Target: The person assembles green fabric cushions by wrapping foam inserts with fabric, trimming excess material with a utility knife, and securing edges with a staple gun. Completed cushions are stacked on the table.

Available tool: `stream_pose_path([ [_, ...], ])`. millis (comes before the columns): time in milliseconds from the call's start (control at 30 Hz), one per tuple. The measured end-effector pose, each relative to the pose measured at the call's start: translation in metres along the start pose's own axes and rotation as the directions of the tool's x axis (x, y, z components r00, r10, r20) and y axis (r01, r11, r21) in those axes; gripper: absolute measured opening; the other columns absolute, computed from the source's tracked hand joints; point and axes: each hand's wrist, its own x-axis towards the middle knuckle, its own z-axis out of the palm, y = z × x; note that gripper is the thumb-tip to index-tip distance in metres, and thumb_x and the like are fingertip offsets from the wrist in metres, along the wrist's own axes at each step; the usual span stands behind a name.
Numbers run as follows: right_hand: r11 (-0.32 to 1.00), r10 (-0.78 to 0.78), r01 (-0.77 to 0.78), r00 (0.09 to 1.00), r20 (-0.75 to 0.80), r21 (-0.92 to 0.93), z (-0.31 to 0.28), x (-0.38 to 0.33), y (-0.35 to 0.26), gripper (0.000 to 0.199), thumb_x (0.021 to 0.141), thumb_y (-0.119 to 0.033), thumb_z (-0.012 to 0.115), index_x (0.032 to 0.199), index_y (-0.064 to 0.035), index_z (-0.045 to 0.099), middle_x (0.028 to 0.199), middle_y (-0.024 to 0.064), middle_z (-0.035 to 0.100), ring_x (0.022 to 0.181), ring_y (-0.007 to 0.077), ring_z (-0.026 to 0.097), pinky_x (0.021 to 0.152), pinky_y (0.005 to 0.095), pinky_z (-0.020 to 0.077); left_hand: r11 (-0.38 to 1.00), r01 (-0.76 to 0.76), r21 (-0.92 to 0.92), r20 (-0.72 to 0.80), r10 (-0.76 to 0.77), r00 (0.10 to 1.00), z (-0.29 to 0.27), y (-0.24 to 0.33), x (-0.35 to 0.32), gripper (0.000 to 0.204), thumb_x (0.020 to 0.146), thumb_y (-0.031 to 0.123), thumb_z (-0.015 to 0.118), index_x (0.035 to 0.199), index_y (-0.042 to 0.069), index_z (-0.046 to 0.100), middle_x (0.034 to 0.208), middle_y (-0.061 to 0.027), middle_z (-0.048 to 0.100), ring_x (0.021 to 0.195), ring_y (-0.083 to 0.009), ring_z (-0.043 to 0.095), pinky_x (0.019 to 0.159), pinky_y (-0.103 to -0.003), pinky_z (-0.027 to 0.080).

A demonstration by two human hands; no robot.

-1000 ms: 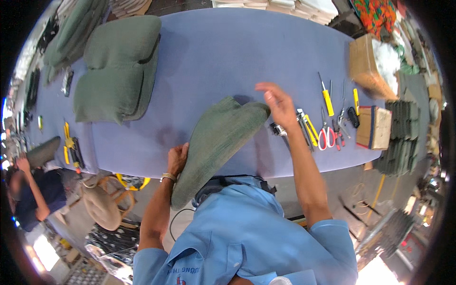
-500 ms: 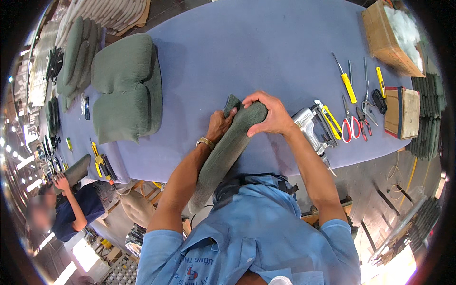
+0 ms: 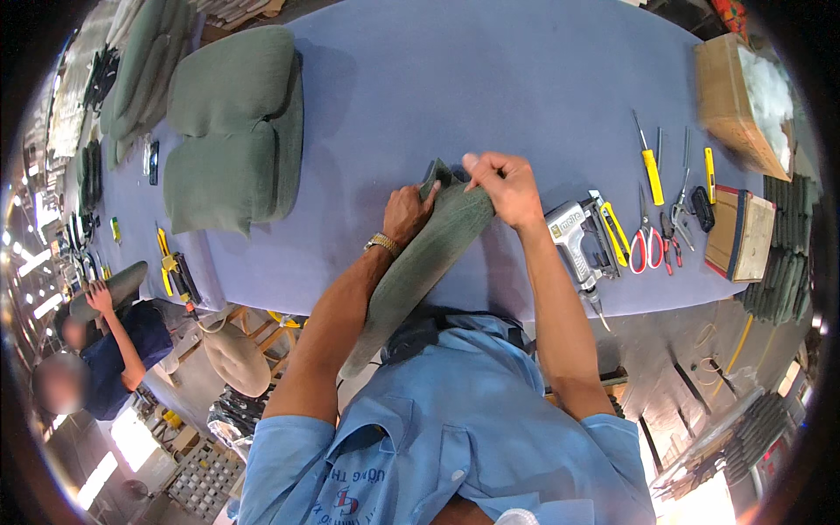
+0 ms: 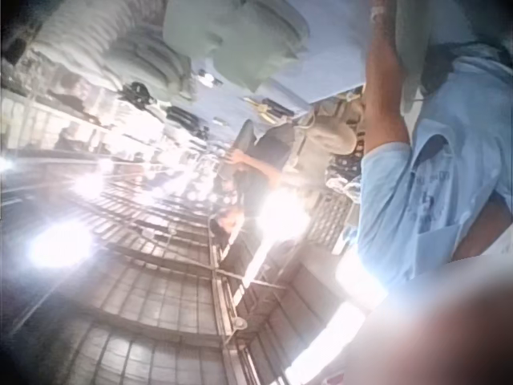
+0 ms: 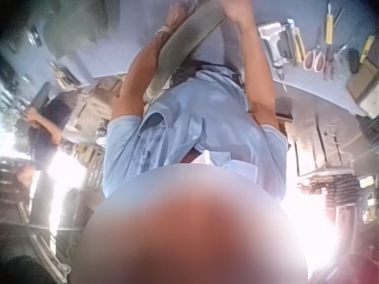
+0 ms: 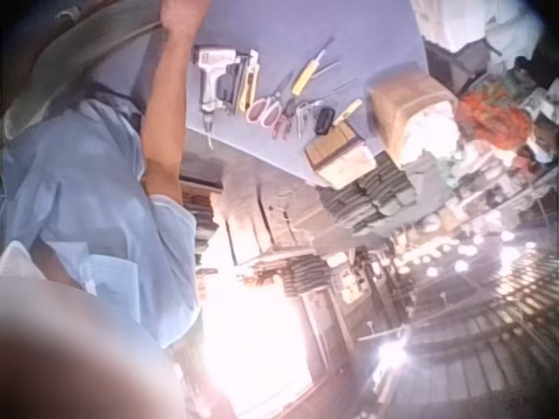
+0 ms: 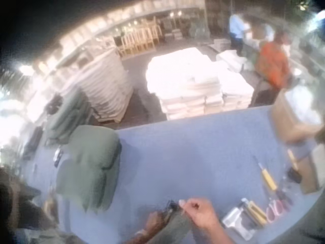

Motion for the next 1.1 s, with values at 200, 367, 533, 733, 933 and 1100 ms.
stream_pose_path([
  [200,0.862,0.117,0.056,0.945,-0.307,0.503,-0.006,-0.029,0.044,0.059,0.100,-0.048,0.063,0.124,0.0053,0.063,0.126,0.0189,0.065,0.115,0.0250,0.061,0.101,0.0372,0.0482,0.984,0.149,-0.095,-0.094,-0.158,0.983,0.005,0.026,-0.018,0.066,0.100,0.055,0.060,0.083,-0.009,0.068,0.078,-0.0319,0.066,0.079,-0.0509,0.066,0.075,-0.055,0.051],
  [367,0.930,-0.037,0.141,0.955,-0.293,0.340,0.036,-0.129,0.026,0.078,0.092,-0.028,0.078,0.149,0.0043,0.035,0.138,0.0222,0.055,0.126,0.0300,0.056,0.107,0.0422,0.0473,0.944,0.143,-0.296,-0.298,-0.233,0.925,0.015,0.024,-0.033,0.069,0.100,0.051,0.063,0.077,-0.013,0.064,0.068,-0.0288,0.063,0.062,-0.0348,0.061,0.067,-0.050,0.048],
  [533,0.844,-0.031,0.124,0.983,-0.183,0.522,0.054,-0.141,-0.023,0.075,0.086,-0.021,0.083,0.143,0.0034,0.041,0.133,0.0200,0.060,0.119,0.0289,0.062,0.098,0.0411,0.0533,0.892,0.048,-0.450,-0.449,-0.272,0.851,-0.050,0.053,-0.051,0.063,0.103,0.046,0.062,0.069,-0.006,0.058,0.062,-0.0153,0.058,0.059,-0.0249,0.052,0.061,-0.044,0.044],
  [733,0.834,-0.551,0.551,0.834,-0.004,-0.003,0.035,-0.123,-0.158,0.066,0.083,-0.027,0.086,0.134,0.0032,0.057,0.121,0.0179,0.070,0.111,0.0268,0.069,0.097,0.0400,0.0534,0.584,-0.482,-0.653,-0.738,-0.347,0.580,-0.154,0.105,-0.101,0.044,0.109,0.035,0.055,0.091,-0.004,0.063,0.085,-0.0037,0.065,0.075,-0.0123,0.053,0.067,-0.034,0.046],
  [933,0.336,-0.580,0.934,0.304,0.755,-0.118,0.039,-0.101,-0.244,0.068,0.075,-0.030,0.089,0.134,-0.0073,0.064,0.120,0.0144,0.073,0.110,0.0367,0.069,0.094,0.0408,0.0542,0.644,-0.469,-0.605,-0.774,-0.337,0.536,-0.063,0.074,-0.199,0.041,0.107,0.029,0.058,0.123,-0.008,0.062,0.112,-0.0096,0.071,0.102,-0.0155,0.062,0.091,-0.034,0.050],
  [1100,0.322,-0.110,0.928,0.231,0.967,-0.185,0.077,-0.056,-0.155,0.060,0.074,-0.040,0.086,0.127,-0.0192,0.070,0.112,0.0115,0.075,0.103,0.0372,0.069,0.087,0.0468,0.0537,0.791,-0.029,-0.611,-0.444,-0.311,0.840,0.015,0.030,-0.270,0.032,0.098,0.025,0.072,0.120,0.002,0.071,0.089,-0.0067,0.074,0.079,-0.0144,0.067,0.074,-0.033,0.054],
])
